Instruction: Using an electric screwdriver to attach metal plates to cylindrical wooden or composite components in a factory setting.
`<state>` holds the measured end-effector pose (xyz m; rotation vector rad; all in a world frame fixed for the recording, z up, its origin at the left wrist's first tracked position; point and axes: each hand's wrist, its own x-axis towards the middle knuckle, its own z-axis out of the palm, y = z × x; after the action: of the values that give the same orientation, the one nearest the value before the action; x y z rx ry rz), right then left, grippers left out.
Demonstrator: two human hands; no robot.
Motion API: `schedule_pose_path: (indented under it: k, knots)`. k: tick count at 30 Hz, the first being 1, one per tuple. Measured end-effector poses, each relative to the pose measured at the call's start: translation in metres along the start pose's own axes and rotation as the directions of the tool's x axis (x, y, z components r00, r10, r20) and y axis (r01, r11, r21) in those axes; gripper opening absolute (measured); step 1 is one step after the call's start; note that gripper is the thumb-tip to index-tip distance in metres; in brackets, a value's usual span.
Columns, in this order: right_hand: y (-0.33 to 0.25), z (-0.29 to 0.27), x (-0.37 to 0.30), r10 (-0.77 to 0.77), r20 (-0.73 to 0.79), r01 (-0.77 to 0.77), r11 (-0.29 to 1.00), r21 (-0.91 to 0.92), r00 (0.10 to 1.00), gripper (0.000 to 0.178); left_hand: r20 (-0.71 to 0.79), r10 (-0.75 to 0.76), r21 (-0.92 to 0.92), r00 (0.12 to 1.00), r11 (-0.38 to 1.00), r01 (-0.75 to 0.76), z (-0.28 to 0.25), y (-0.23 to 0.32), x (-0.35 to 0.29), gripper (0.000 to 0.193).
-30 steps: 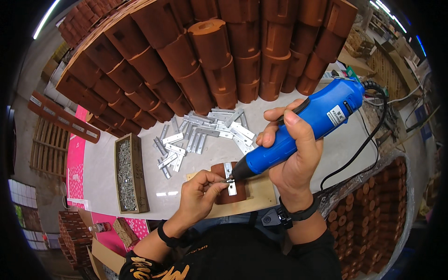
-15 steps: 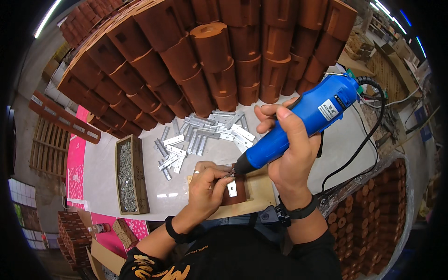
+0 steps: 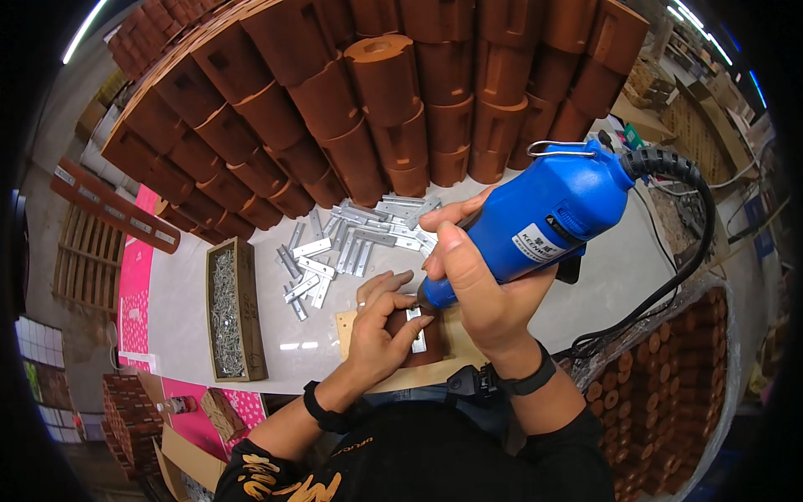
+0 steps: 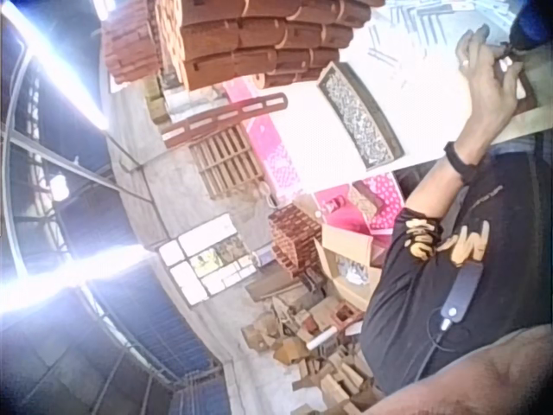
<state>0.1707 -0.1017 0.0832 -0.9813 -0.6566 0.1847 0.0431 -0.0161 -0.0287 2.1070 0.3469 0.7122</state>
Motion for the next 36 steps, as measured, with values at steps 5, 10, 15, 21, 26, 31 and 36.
schedule_pose_path:
  k: [5,10,15,21,26,31,36]
  knots:
    - [-0.002,0.005,0.000,0.016,0.018,-0.016,1.000,-0.009,1.000,0.027,-0.017,-0.037,-0.041,0.999,0.998,0.036,0.003,-0.001,-0.001,0.026]
    - [-0.002,0.007,0.000,0.022,0.035,-0.022,1.000,-0.001,0.999,0.026,-0.041,-0.034,-0.084,0.999,0.996,0.031,0.006,-0.002,-0.003,0.024]
    - [-0.001,0.009,0.001,0.035,0.041,-0.036,0.999,0.010,0.999,0.026,-0.050,-0.020,-0.092,0.999,0.996,0.015,0.006,-0.003,-0.002,0.023]
    - [0.000,0.010,0.002,0.028,0.065,-0.026,0.999,-0.023,0.998,0.025,-0.064,-0.079,-0.193,0.995,0.979,0.065,0.011,-0.003,-0.003,0.021]
    - [0.010,0.016,-0.009,0.004,0.075,-0.002,0.999,-0.034,0.997,0.027,-0.041,-0.076,-0.121,0.996,0.990,0.071,0.012,-0.006,-0.004,0.021]
    - [0.005,0.013,-0.012,-0.033,0.150,0.049,0.993,-0.107,0.988,0.029,-0.038,-0.064,-0.092,0.997,0.994,0.060,0.011,-0.002,0.000,0.021]
    - [-0.010,-0.001,-0.005,-0.105,0.211,0.106,0.994,0.005,0.972,0.031,-0.025,-0.095,-0.101,0.995,0.991,0.092,0.008,0.003,0.003,0.021]
